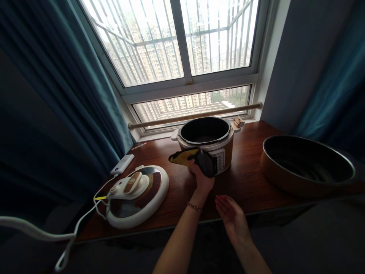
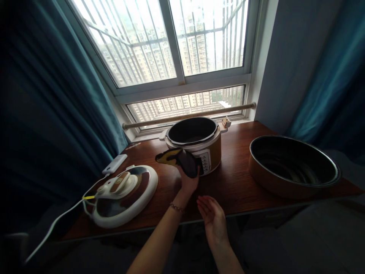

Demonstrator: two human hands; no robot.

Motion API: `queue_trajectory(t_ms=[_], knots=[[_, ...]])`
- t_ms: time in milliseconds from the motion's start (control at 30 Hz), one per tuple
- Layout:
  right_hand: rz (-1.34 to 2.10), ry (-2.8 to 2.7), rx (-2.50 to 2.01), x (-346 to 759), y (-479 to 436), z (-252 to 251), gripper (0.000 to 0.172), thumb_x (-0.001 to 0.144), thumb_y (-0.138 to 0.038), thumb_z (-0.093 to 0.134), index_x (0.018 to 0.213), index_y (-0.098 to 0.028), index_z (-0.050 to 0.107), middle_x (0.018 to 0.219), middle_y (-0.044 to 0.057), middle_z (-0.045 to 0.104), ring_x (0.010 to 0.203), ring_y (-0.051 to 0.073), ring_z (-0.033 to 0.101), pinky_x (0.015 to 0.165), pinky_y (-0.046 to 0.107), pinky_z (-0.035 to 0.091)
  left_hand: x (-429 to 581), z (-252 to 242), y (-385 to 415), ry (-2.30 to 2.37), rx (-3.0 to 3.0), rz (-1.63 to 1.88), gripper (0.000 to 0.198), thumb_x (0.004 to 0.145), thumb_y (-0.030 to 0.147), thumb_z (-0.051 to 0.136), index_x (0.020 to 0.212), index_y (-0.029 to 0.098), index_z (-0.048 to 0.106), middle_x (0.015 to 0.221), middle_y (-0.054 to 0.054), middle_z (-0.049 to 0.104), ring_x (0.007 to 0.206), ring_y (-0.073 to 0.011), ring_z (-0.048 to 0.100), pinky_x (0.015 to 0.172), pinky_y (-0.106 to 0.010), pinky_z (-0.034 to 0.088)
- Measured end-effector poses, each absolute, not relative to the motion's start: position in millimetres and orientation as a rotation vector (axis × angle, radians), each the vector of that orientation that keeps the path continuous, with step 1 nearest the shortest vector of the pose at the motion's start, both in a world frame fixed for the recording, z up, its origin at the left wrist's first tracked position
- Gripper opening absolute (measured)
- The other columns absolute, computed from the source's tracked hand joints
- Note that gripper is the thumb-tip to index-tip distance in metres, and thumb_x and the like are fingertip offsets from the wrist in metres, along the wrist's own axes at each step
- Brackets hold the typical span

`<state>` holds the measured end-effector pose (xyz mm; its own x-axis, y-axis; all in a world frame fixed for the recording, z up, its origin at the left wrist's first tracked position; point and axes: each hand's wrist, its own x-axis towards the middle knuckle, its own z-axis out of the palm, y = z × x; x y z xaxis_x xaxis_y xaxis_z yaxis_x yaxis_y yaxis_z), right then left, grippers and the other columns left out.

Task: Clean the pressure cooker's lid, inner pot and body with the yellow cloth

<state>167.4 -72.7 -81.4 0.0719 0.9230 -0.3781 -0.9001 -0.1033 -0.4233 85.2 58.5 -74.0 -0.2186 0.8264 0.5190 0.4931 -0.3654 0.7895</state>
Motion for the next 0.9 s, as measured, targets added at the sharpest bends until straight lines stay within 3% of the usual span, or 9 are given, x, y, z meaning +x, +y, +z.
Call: queue_trajectory(t_ms=[67,133,267,367,467,567,700,800,900], knots=[[1.534,-0.058,-0.688,169.2,-75.2,-82.4,0.018,0.063,-0.024,0.073,0.078,-0.014,0.069,0.086,0.008,0.071,0.083,0.018,0.066,0.077,0.026,0.051,93.1,-85.8,55.2,1.734,2.123,1.481,0.084,0.069,0.031,0.067,0.138,0.004,0.026,0.149,-0.024,0.004,0.135,-0.0404,-0.007,0.108,-0.060,0.008],[1.526,-0.065,-0.709,171.1,-76.7,-84.7,0.019,0.062,-0.025,0.074,0.077,-0.015,0.069,0.084,0.008,0.071,0.081,0.017,0.066,0.074,0.025,0.051,95.4,-95.5,47.3,1.816,2.422,1.275,0.079,0.067,0.034,0.070,0.134,0.011,0.037,0.149,-0.023,0.006,0.131,-0.0481,-0.008,0.101,-0.069,0.009],[1.531,-0.059,-0.729,170.1,-76.9,-88.4,0.019,0.061,-0.025,0.075,0.077,-0.015,0.069,0.083,0.007,0.071,0.078,0.016,0.066,0.072,0.025,0.051,88.7,-108.3,29.3,1.785,2.772,0.923,0.089,0.059,0.059,0.069,0.135,0.024,0.040,0.146,-0.022,0.020,0.128,-0.0552,0.006,0.092,-0.075,0.017],[1.550,-0.055,-0.724,165.2,-77.0,-87.2,0.019,0.060,-0.025,0.075,0.076,-0.015,0.069,0.082,0.007,0.071,0.077,0.016,0.066,0.072,0.024,0.051,74.3,-113.8,26.5,1.683,2.882,0.794,0.090,0.062,0.059,0.066,0.139,0.028,0.031,0.146,-0.019,0.023,0.128,-0.0508,0.020,0.093,-0.070,0.025],[1.561,-0.054,-0.729,161.8,-78.1,-84.2,0.020,0.060,-0.026,0.075,0.077,-0.016,0.069,0.081,0.007,0.071,0.076,0.016,0.066,0.071,0.024,0.051,55.8,-110.8,41.3,1.582,2.872,0.863,0.070,0.077,0.046,0.058,0.138,0.026,0.032,0.144,-0.016,0.029,0.129,-0.0385,0.031,0.100,-0.056,0.032],[1.543,-0.054,-0.747,163.8,-79.4,-83.0,0.020,0.059,-0.025,0.075,0.076,-0.016,0.069,0.080,0.006,0.071,0.075,0.015,0.066,0.070,0.024,0.051,44.9,-88.7,67.0,1.611,2.656,1.182,0.069,0.081,0.044,0.054,0.139,0.017,0.030,0.147,-0.019,0.021,0.134,-0.0355,0.021,0.105,-0.052,0.027],[1.494,-0.048,-0.781,172.2,-79.0,-84.7,0.020,0.057,-0.024,0.076,0.074,-0.017,0.068,0.078,0.004,0.071,0.074,0.015,0.065,0.071,0.024,0.051,52.7,-50.9,88.7,1.596,2.242,1.604,0.086,0.082,0.043,0.053,0.143,0.007,0.003,0.149,-0.021,-0.010,0.137,-0.0322,-0.003,0.110,-0.050,0.013],[1.467,-0.031,-0.804,176.3,-77.3,-85.9,0.020,0.055,-0.022,0.076,0.072,-0.016,0.068,0.076,0.004,0.071,0.072,0.014,0.065,0.070,0.024,0.051,67.8,-55.2,85.1,1.607,1.893,1.734,0.078,0.087,0.039,0.042,0.143,0.007,-0.003,0.150,-0.019,-0.007,0.138,-0.0281,-0.004,0.112,-0.050,0.007],[1.479,-0.022,-0.828,175.3,-76.0,-86.4,0.019,0.056,-0.022,0.076,0.072,-0.016,0.067,0.076,0.004,0.070,0.071,0.014,0.065,0.069,0.024,0.051,78.2,-87.0,72.5,1.635,1.604,1.681,0.070,0.089,0.037,0.033,0.142,0.005,0.001,0.149,-0.023,0.001,0.137,-0.0294,-0.001,0.110,-0.055,0.009]])
